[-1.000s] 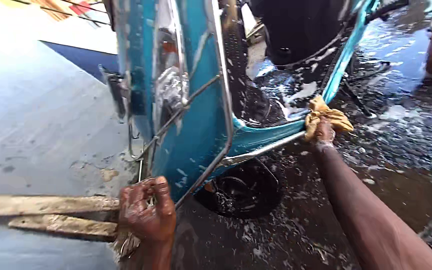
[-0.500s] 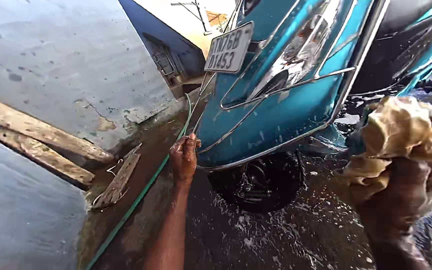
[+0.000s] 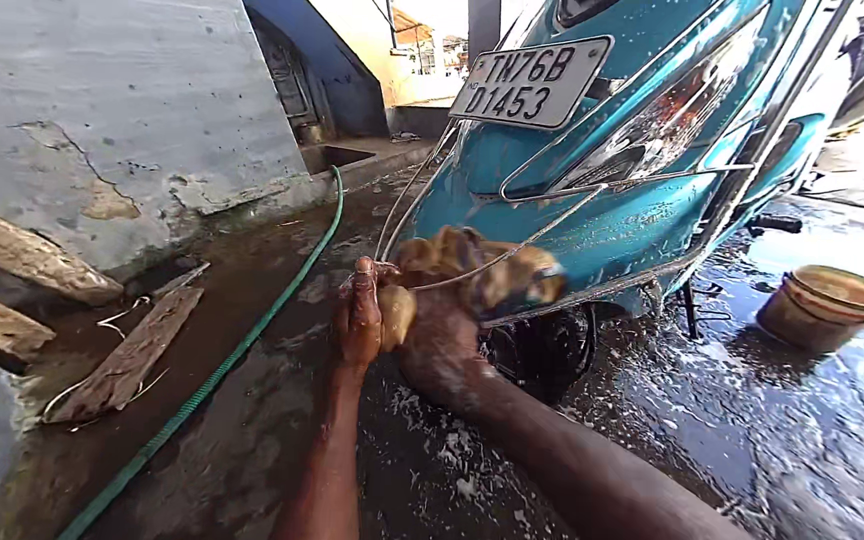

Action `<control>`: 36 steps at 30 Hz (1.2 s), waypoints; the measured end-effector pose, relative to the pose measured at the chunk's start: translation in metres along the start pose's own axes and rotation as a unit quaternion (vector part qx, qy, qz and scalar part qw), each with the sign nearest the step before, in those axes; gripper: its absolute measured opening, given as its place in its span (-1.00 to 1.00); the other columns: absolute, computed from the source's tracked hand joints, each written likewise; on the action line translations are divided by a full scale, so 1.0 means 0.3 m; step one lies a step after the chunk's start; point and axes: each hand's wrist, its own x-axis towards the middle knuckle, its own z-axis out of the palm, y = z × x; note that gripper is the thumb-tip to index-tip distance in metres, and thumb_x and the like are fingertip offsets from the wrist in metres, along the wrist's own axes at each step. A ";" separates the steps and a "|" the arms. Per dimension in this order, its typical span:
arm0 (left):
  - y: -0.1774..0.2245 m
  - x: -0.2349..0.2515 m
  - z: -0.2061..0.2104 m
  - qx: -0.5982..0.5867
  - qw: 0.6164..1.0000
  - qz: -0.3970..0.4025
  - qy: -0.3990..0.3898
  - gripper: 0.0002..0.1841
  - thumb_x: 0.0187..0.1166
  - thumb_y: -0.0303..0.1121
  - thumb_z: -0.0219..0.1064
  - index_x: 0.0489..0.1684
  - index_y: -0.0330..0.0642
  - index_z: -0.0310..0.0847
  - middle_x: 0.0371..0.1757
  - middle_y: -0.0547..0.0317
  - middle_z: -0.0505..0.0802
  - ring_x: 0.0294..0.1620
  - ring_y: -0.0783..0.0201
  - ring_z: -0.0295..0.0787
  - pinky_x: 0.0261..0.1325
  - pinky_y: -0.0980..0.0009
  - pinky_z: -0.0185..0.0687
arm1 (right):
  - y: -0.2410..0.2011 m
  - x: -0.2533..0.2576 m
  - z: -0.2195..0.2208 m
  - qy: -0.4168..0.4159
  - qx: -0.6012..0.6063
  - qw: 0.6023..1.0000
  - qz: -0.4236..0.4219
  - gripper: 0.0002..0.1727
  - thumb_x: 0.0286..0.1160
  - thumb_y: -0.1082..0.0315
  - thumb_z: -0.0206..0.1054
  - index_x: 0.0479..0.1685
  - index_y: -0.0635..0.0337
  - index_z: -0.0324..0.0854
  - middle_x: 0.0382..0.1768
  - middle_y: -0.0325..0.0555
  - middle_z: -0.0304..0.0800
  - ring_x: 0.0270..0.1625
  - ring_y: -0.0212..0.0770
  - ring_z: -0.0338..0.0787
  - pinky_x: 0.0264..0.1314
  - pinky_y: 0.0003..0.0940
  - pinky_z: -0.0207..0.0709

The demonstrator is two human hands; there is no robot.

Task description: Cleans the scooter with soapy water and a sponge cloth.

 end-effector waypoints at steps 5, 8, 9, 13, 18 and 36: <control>-0.037 -0.002 -0.024 0.008 1.000 0.021 0.015 -0.40 0.90 -0.09 -0.32 0.01 -0.27 0.68 -0.06 0.22 0.82 -0.03 0.51 0.74 0.20 0.42 0.65 | 0.134 -0.001 -0.073 -0.046 0.000 0.987 -0.152 -0.53 0.46 0.15 0.45 0.27 0.24 0.70 0.26 0.11 0.77 0.29 0.04 0.78 0.27 0.01 0.66; -0.049 0.050 -0.003 0.028 0.997 -0.050 0.043 -0.61 0.81 -0.20 0.06 0.27 -0.33 0.59 0.16 0.02 0.75 0.15 0.35 0.67 0.30 0.30 0.57 | 0.408 -0.073 -0.297 0.017 -0.066 0.943 -0.325 -0.47 0.48 0.19 0.34 0.44 0.19 0.63 0.51 0.02 0.66 0.59 0.05 0.58 0.61 0.07 0.42; -0.051 0.073 0.001 0.020 0.993 -0.114 0.033 -0.57 0.80 -0.18 0.11 0.42 -0.34 0.50 0.31 -0.11 0.71 0.29 0.18 0.64 0.38 0.13 0.52 | 0.498 -0.088 -0.381 0.024 -0.086 0.935 -0.342 -0.48 0.55 0.16 0.22 0.46 0.17 0.61 0.52 0.01 0.65 0.61 0.09 0.56 0.59 0.12 0.39; -0.081 0.155 0.052 -0.128 0.914 -0.383 0.041 -0.51 0.68 0.20 0.12 0.25 0.05 0.61 -0.06 0.24 0.80 -0.16 0.37 0.73 -0.16 0.30 0.68 | 0.905 -0.128 -0.603 0.022 -0.147 0.942 -0.300 -0.34 0.48 -0.20 0.13 0.44 0.00 0.59 0.47 -0.01 0.64 0.54 0.20 0.54 0.49 0.39 0.34; -0.108 0.164 0.091 -0.303 0.871 -0.383 0.061 -0.90 0.59 -0.22 0.22 -0.24 0.03 0.58 -0.52 0.32 0.66 -0.64 0.46 0.57 -0.66 0.50 0.50 | 0.805 -0.171 -0.553 0.069 -0.175 0.946 -0.264 -0.30 0.35 -0.26 0.24 0.27 0.10 0.68 0.36 0.15 0.68 0.48 0.34 0.56 0.36 0.48 0.37; -0.093 0.080 0.127 -0.307 0.888 -0.327 0.105 -0.88 0.60 -0.33 0.10 -0.34 0.03 0.51 -0.57 0.36 0.62 -0.65 0.47 0.53 -0.60 0.50 0.50 | 0.757 -0.110 -0.561 0.074 -0.143 0.966 -0.201 -0.24 0.36 -0.21 0.34 0.50 0.09 0.55 0.41 0.03 0.70 0.47 0.00 0.67 0.43 0.10 0.56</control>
